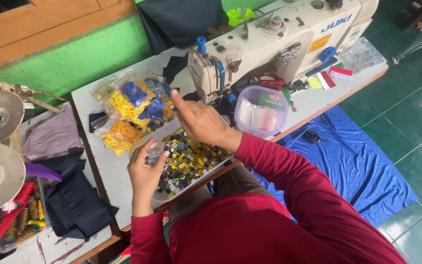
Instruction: Sorting and transferring small metal components from a large bin into a smaller container by hand.
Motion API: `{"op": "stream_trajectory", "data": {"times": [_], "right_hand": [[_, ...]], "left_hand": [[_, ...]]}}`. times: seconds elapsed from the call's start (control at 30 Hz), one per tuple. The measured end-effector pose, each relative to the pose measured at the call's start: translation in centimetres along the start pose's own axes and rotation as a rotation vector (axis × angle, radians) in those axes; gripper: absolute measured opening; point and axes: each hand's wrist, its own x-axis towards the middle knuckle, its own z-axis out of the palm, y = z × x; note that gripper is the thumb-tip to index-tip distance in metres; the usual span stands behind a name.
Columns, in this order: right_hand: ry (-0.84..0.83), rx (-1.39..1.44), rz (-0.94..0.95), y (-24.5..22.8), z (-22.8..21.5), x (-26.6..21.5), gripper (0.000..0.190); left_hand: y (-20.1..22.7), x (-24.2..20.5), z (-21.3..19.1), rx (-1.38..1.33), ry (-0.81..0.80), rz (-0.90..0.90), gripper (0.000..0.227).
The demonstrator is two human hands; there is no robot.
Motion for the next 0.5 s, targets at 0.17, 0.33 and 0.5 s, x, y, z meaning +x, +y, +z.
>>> {"op": "stream_trajectory", "data": {"times": [0.17,0.33,0.5], "right_hand": [[-0.053,0.066,-0.003,-0.9,-1.6,1.6,0.033],[-0.403,0.328,0.112,1.1,-1.1,-0.7,0.028],[-1.404,-0.015,0.244,3.5,0.3,-3.9,0.016]], "left_hand": [[0.1,0.0,-0.1,0.010,-0.004,-0.003,0.056],[0.1,0.0,0.0,0.038,-0.006,0.014,0.057],[0.1,-0.1,0.1,0.031,-0.012,-0.012,0.056]]}}
